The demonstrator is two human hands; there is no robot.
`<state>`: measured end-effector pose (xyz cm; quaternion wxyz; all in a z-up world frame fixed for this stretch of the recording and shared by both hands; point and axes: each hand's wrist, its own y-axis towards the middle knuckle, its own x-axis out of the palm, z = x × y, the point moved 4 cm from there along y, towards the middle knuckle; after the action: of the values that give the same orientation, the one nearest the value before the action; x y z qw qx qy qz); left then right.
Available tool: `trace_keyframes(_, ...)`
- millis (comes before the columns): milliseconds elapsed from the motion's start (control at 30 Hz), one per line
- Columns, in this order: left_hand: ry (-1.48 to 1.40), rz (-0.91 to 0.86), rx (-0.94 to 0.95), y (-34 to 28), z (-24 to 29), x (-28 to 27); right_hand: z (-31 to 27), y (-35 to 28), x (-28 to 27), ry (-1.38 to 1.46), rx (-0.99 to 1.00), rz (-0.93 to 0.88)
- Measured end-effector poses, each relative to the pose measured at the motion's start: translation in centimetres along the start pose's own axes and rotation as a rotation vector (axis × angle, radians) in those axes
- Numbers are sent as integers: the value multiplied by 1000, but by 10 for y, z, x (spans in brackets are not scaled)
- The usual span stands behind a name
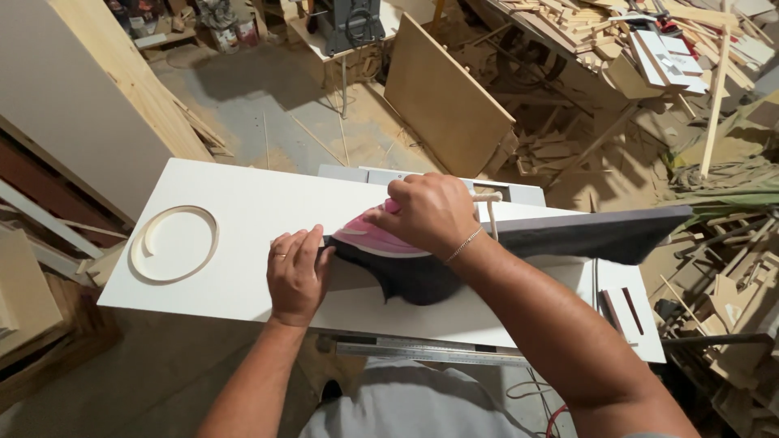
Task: Applying heat-activated edge banding to a wooden board using a hand iron
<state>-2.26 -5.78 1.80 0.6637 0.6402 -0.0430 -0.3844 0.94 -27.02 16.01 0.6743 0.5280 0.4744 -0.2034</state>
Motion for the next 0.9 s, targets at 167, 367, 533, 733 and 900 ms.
trace_keyframes(167, 27, -21, 50, -1, 1, 0, 7, -6, -5, -11, 23, -49)
trace_keyframes(367, 46, -35, 39, -1, -1, 3, 46, -22, -13, -88, 51, -134)
trace_keyframes(533, 51, -48, 34, -6, -4, 7, 96, -40, -20, -155, 68, -145)
trace_keyframes(733, 34, -43, 42, -6, -5, 7, 150, -61, -50, -202, 134, -307)
trace_keyframes(900, 38, -47, 32, -6, -5, 6, 202, -84, -58, -236, 155, -363)
